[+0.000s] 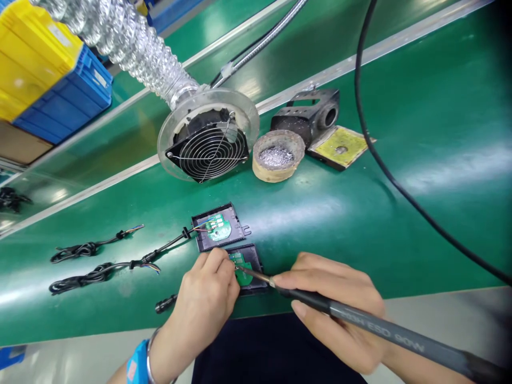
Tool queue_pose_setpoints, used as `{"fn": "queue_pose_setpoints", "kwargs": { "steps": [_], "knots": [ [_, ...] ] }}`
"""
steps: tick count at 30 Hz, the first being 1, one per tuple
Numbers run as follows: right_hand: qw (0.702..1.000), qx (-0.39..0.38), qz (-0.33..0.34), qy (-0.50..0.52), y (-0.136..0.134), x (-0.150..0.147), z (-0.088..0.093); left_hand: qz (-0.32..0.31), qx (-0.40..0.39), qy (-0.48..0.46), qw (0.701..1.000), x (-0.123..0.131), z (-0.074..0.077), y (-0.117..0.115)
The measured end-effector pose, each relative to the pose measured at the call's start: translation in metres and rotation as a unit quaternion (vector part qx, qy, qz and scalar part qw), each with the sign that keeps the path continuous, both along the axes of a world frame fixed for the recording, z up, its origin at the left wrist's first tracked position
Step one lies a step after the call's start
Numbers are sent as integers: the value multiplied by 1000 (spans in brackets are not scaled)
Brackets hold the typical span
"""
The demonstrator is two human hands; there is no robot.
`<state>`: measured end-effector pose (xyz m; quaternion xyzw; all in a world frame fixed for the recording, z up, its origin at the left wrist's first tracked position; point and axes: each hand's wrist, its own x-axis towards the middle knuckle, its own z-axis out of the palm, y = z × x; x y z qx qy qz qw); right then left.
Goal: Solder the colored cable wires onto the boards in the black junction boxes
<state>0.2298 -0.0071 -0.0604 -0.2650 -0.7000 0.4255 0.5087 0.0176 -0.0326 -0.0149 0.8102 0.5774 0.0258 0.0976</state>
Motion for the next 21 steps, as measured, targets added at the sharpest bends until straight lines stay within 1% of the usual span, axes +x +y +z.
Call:
{"fn": "queue_pose_setpoints", "kwargs": {
  "steps": [2, 5, 11, 21],
  "knots": [
    [1000, -3, 10, -1, 1, -1, -1, -2, -9, 4, 1000, 0, 1, 0],
    [1000, -2, 17, -8, 3, -1, 3, -2, -19, 7, 1000, 0, 3, 1],
    [999, 7, 15, -41, 7, -3, 13, -4, -2, 6, 1000, 0, 0, 0],
    [998, 22, 17, -59, 7, -2, 13, -4, -8, 1, 1000, 2, 2, 0]
  ]
}}
